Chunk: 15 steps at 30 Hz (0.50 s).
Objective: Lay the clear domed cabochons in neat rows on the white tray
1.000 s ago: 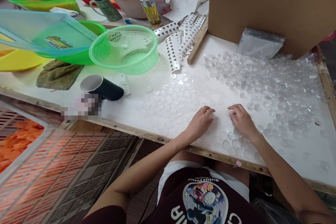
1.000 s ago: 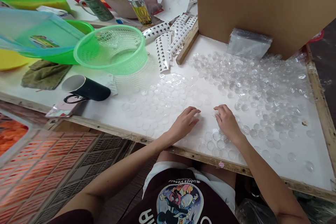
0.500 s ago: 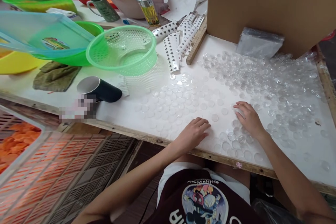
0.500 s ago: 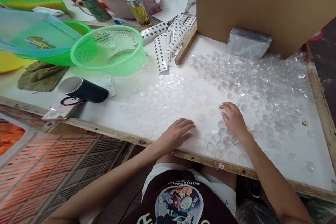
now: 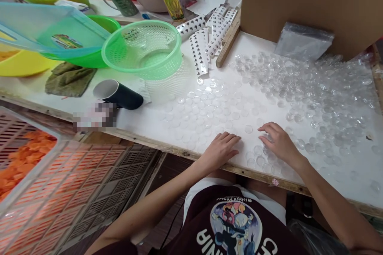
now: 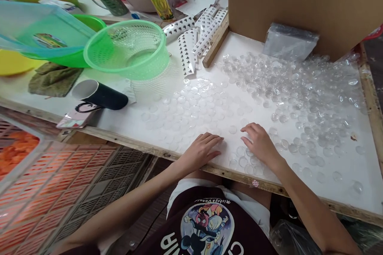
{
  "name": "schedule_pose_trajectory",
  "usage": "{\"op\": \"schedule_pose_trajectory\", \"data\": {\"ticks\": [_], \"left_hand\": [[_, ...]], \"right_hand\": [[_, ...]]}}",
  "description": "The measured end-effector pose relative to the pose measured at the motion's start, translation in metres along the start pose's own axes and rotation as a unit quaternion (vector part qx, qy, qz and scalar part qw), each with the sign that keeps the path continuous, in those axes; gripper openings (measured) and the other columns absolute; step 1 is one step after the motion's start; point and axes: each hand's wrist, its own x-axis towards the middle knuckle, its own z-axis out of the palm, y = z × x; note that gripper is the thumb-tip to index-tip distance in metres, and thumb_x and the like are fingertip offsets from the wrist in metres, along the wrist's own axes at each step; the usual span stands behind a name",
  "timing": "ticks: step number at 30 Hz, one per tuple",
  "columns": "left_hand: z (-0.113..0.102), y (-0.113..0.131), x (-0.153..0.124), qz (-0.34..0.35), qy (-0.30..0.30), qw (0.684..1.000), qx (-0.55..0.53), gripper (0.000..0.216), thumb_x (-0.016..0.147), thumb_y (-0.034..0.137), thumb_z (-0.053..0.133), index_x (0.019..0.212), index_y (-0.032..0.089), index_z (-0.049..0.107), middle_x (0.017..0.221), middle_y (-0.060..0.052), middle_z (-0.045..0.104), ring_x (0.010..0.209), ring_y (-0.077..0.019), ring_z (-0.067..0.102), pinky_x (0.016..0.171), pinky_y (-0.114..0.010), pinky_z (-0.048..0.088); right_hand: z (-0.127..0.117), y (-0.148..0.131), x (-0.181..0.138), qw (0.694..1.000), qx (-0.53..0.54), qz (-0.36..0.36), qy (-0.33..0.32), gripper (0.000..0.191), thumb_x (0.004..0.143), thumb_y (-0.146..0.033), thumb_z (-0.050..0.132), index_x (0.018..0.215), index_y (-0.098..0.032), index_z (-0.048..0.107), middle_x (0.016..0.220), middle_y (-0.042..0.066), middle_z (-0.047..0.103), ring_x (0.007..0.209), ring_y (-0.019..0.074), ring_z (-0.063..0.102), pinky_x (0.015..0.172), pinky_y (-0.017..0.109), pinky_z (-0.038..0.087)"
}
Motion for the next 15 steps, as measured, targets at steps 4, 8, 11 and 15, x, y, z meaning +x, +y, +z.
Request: {"op": "schedule_pose_trajectory", "data": {"ticks": [4,8,11,15], "left_hand": [[0.009,0.004,0.01,-0.01,0.014,0.999,-0.035,0.033,0.096,0.014,0.058,0.128,0.017,0.051,0.116,-0.01,0.07,0.108,-0.0261,0.064,0.092,-0.042,0.053],[0.007,0.006,0.01,-0.017,0.058,0.99,-0.124,0.033,0.098,0.015,0.055,0.129,0.02,0.046,0.118,-0.009,0.07,0.109,-0.023,0.065,0.094,-0.04,0.055],[0.005,0.009,0.008,-0.013,0.069,0.985,-0.158,0.035,0.099,0.018,0.056,0.132,0.022,0.043,0.122,-0.01,0.07,0.114,-0.0231,0.066,0.096,-0.041,0.054],[0.008,0.014,0.017,-0.018,0.064,0.987,-0.149,0.037,0.099,0.018,0.057,0.133,0.023,0.042,0.124,-0.01,0.069,0.114,-0.0244,0.066,0.097,-0.044,0.054]], "right_hand": [[0.022,-0.02,-0.006,0.997,-0.002,-0.047,-0.059,0.032,0.093,-0.022,0.064,0.124,-0.023,0.059,0.118,0.01,0.067,0.108,0.0285,0.064,0.093,0.048,0.054],[0.039,-0.027,-0.003,0.996,0.001,-0.051,-0.072,0.038,0.093,-0.018,0.061,0.131,-0.022,0.054,0.119,0.011,0.068,0.11,0.0285,0.063,0.094,0.048,0.052],[0.043,-0.025,0.0,0.997,-0.001,-0.047,-0.066,0.031,0.094,-0.015,0.057,0.125,-0.021,0.056,0.115,0.009,0.069,0.107,0.0277,0.063,0.093,0.047,0.051],[0.041,-0.021,0.001,0.998,-0.024,-0.043,-0.05,0.024,0.093,-0.012,0.055,0.116,-0.019,0.058,0.11,0.01,0.069,0.104,0.0289,0.062,0.089,0.044,0.049]]}}
